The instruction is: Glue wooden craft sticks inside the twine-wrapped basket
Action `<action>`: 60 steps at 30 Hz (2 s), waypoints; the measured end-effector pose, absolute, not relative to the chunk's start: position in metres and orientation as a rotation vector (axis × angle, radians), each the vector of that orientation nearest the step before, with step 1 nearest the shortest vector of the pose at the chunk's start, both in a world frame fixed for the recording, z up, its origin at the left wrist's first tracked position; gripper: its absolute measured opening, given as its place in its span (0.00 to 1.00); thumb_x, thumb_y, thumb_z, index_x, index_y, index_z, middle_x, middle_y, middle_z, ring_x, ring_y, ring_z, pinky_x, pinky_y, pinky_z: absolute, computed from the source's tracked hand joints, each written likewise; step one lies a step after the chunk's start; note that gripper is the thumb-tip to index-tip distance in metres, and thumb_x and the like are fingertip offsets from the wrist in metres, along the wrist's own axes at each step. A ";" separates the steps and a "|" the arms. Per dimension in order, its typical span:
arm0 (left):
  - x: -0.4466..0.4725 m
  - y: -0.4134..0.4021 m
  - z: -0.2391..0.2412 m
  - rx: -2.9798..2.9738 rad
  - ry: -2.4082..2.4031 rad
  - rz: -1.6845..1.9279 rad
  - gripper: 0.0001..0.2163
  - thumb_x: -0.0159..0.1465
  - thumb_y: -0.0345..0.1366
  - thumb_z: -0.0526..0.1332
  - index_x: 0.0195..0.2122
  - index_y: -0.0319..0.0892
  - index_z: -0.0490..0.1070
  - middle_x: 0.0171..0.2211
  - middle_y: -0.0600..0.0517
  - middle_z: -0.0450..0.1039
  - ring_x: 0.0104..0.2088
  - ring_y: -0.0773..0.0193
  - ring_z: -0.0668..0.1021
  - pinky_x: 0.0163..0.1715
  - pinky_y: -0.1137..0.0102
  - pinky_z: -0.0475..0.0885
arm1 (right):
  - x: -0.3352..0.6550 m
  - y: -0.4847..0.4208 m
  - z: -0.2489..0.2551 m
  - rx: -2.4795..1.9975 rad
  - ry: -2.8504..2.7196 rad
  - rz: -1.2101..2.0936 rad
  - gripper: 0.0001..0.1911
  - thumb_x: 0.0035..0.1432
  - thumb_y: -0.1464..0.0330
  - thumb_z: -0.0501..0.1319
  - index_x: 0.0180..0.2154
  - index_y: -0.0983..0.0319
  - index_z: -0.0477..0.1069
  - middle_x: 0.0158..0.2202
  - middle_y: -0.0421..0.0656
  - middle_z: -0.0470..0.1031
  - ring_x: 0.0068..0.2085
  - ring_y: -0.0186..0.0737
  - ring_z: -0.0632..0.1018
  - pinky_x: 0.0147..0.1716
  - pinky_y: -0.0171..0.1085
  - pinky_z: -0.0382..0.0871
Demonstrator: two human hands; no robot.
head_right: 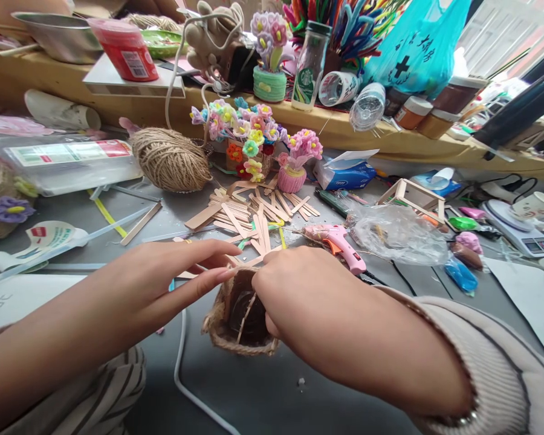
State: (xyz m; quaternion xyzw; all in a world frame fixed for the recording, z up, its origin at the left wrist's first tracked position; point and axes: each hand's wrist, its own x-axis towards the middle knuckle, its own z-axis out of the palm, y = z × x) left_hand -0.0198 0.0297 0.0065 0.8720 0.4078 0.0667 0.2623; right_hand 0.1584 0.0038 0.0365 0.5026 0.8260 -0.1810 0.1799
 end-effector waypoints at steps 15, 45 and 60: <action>-0.016 0.030 0.009 2.361 1.130 0.144 0.12 0.66 0.43 0.48 0.42 0.47 0.68 0.36 0.51 0.75 0.38 0.53 0.76 0.36 0.61 0.69 | 0.157 0.006 0.035 1.411 2.308 -0.487 0.06 0.51 0.74 0.59 0.24 0.63 0.72 0.24 0.39 0.69 0.22 0.28 0.61 0.22 0.32 0.50; -0.020 0.032 0.006 2.411 1.085 0.242 0.14 0.67 0.44 0.47 0.45 0.47 0.68 0.40 0.53 0.77 0.39 0.56 0.77 0.36 0.65 0.69 | 0.175 0.003 0.045 1.554 2.497 -0.563 0.07 0.53 0.70 0.57 0.23 0.62 0.70 0.26 0.40 0.71 0.28 0.32 0.68 0.26 0.32 0.55; -0.013 0.019 0.016 2.475 0.849 1.105 0.13 0.59 0.41 0.63 0.44 0.43 0.73 0.40 0.52 0.77 0.40 0.65 0.78 0.41 0.75 0.69 | 0.228 -0.037 0.030 2.719 2.531 -1.622 0.16 0.48 0.57 0.66 0.21 0.60 0.67 0.22 0.37 0.65 0.26 0.32 0.65 0.22 0.32 0.54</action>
